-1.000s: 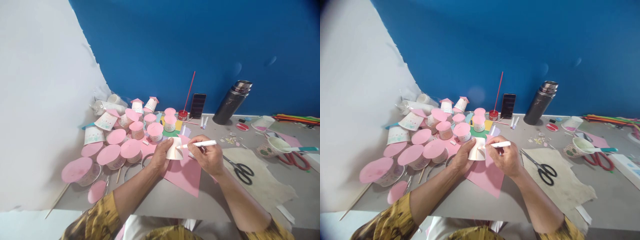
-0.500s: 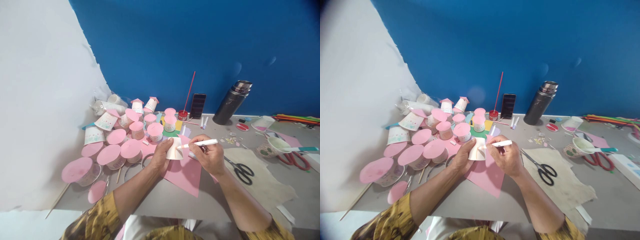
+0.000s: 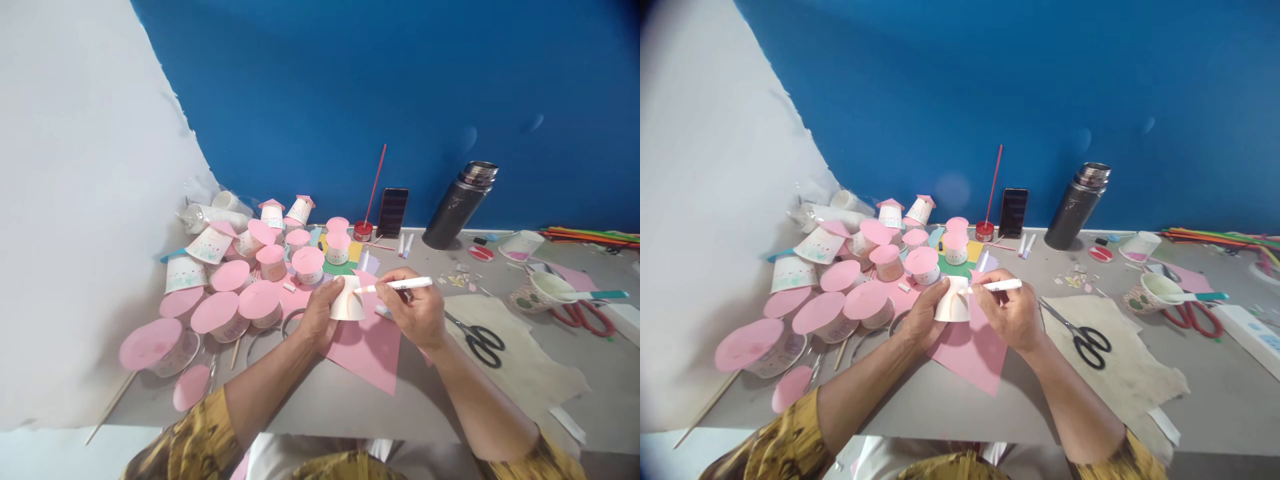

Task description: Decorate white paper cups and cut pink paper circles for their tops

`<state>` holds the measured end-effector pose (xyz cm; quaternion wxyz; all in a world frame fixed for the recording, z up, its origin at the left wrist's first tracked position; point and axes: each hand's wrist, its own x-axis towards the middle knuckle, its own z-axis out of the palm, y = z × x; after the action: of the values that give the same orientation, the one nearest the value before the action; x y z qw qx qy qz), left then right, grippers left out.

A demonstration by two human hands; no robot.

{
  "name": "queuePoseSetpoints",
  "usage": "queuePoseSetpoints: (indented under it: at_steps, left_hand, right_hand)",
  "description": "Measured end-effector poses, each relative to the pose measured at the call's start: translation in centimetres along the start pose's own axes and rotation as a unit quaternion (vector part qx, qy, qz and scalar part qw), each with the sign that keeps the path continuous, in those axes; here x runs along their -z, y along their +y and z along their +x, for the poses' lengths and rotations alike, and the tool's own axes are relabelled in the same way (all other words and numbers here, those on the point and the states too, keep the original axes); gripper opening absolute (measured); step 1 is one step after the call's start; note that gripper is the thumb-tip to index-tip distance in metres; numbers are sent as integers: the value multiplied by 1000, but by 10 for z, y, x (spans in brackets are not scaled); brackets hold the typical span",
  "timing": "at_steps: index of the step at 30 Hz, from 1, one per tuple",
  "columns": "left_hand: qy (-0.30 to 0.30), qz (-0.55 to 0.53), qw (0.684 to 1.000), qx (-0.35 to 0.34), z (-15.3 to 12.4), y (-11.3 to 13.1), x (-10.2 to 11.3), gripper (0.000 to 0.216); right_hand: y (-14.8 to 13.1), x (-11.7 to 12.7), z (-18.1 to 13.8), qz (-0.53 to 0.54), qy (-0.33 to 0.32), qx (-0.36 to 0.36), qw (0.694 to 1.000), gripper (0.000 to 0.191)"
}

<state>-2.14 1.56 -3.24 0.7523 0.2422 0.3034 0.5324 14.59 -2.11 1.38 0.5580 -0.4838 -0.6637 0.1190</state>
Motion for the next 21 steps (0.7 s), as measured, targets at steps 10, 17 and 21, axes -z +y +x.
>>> queuePoseSetpoints:
  at_steps: [10,17,21]
  left_hand:
    - [22,-16,1000,5,2,0,0,33]
    - [9,-8,1000,7,3,-1,2,30]
    - [11,-10,1000,12,3,-2,2,25]
  right_hand:
    - [0,1,1,-8,8,-4,1000,17]
    - [1,0,2,-2,9,9,1000,16]
    - [1,0,3,-6,22,-4,1000,17]
